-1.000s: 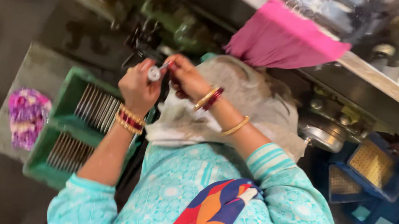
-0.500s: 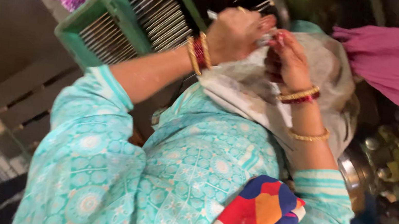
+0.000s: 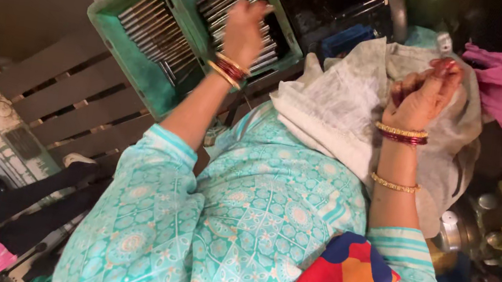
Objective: The person operates a metal grinding machine, inserting small metal rods into the grinding head and using a lever to activate the grinding process. After each rod is processed, it is placed into a green crate. The person repeats this process multiple times.
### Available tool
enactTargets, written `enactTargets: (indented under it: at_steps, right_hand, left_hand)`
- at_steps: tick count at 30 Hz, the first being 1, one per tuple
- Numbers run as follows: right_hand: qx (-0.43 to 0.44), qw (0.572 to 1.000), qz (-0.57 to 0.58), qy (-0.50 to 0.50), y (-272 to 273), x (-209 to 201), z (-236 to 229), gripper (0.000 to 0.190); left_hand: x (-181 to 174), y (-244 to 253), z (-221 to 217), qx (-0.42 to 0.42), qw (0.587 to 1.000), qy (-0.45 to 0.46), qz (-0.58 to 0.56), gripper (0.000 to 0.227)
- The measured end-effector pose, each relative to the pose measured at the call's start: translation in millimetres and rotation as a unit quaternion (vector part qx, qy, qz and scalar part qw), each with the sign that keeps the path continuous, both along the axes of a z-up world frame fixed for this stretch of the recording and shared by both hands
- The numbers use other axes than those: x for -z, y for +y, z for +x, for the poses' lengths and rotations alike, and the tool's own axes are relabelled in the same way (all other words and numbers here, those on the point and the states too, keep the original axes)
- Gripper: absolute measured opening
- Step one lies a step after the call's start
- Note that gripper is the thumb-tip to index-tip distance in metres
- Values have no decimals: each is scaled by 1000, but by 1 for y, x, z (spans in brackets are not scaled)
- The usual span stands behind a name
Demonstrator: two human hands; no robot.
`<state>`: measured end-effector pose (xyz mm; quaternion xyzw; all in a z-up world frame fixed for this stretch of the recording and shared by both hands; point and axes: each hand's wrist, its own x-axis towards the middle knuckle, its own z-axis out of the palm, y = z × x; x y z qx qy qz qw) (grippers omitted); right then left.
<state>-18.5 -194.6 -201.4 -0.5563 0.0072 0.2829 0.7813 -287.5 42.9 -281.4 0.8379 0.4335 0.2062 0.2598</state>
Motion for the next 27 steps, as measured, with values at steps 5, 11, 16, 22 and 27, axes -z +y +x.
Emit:
enactTargets:
  at_steps: [5,11,16,22,27]
  right_hand:
    - [-24,1000,5,5,-2,1,-5,25]
    - [-34,999,6,-1,-9,6,2,27]
    - [-56,998,9,-6,-15,10,6,26]
    - [-62,998,3,5,-18,6,3,27]
    - [-90,996,-10,-24,-15,2,5,22]
  left_hand:
    - [61,25,-58,0,998,64,-1,23]
    - [68,54,-112,-17,994,14,111,15]
    - [106,37,-210,-203,971,122,16,11]
    - [183,-23,-248,-273,878,305,-250,24]
    - [191,-27,-232,-161,868,392,-257,23]
